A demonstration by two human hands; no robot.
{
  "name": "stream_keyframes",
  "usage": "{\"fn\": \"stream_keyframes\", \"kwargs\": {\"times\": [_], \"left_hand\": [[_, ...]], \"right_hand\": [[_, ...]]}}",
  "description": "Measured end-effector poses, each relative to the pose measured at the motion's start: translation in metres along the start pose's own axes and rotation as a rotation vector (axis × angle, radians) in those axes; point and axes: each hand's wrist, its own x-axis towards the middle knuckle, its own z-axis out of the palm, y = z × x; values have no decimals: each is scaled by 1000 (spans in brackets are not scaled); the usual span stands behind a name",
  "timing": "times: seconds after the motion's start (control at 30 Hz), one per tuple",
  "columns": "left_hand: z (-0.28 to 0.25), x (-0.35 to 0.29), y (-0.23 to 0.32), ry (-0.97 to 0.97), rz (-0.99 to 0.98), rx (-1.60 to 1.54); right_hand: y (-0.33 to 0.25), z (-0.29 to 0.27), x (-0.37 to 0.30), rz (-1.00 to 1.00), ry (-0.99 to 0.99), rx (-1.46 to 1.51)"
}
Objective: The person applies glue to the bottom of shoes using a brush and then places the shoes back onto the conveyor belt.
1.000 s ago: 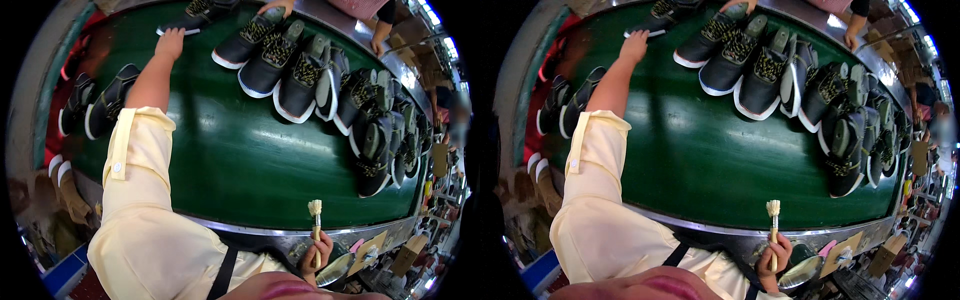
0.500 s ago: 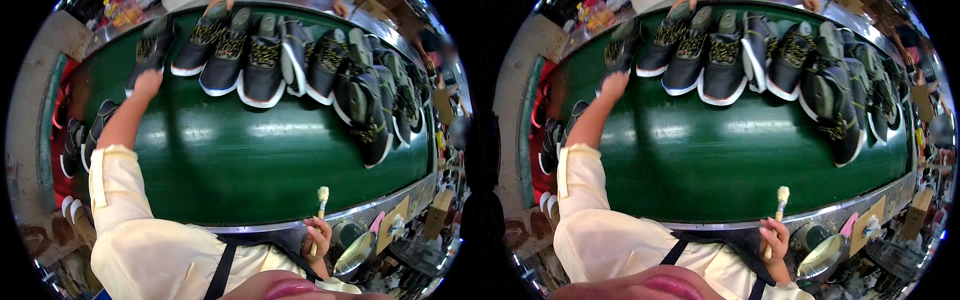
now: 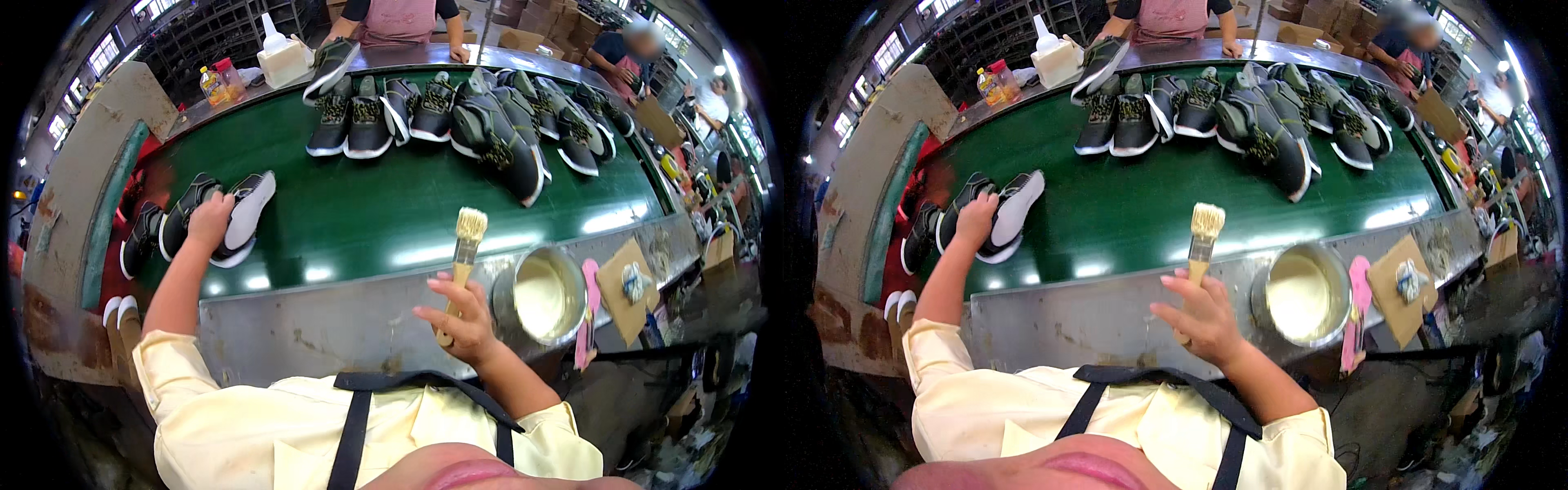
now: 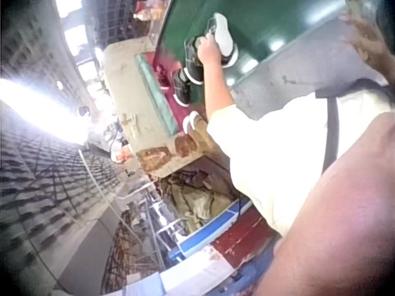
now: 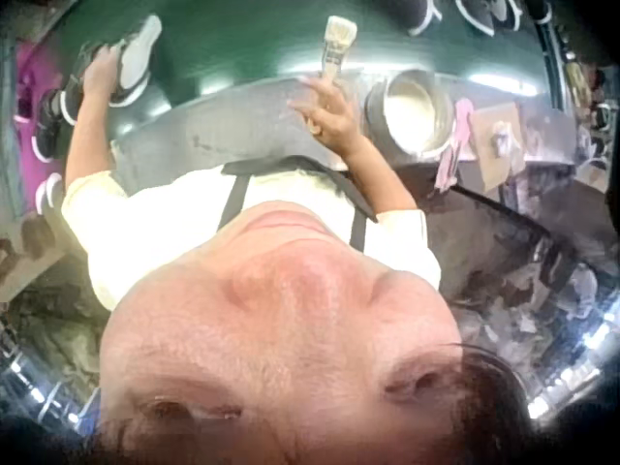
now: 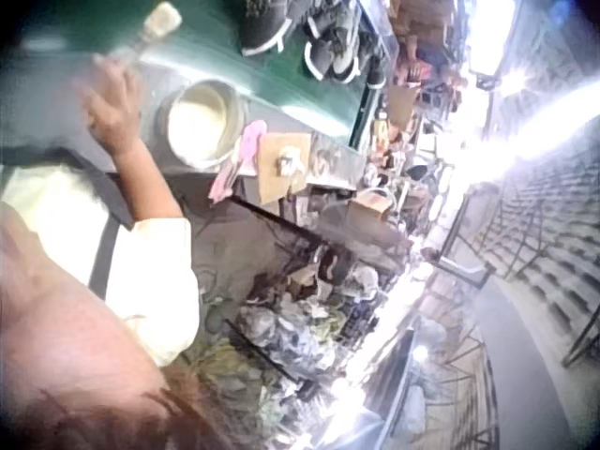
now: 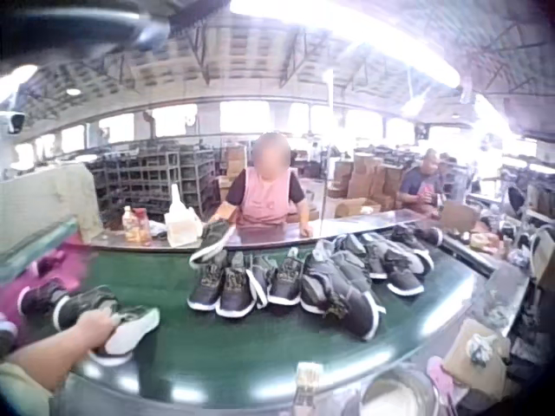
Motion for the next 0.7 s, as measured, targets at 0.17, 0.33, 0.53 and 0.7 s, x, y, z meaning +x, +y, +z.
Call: {"fn": "stream_keyframes", "kwargs": {"times": [0.17, 0.33, 0.53, 0.7], "left_hand": [[-91, -20, 11, 87, 181, 97], [-185, -60, 71, 107, 494, 38], [-229, -90, 117, 286, 601, 50], [-269, -87, 152, 441, 877, 83]], "right_hand": [[-54, -22, -31, -66, 145, -161], [-86, -4, -5, -87, 228, -93], [-119, 43, 23, -118, 157, 48], [-111, 38, 28, -75, 147, 31]]}}
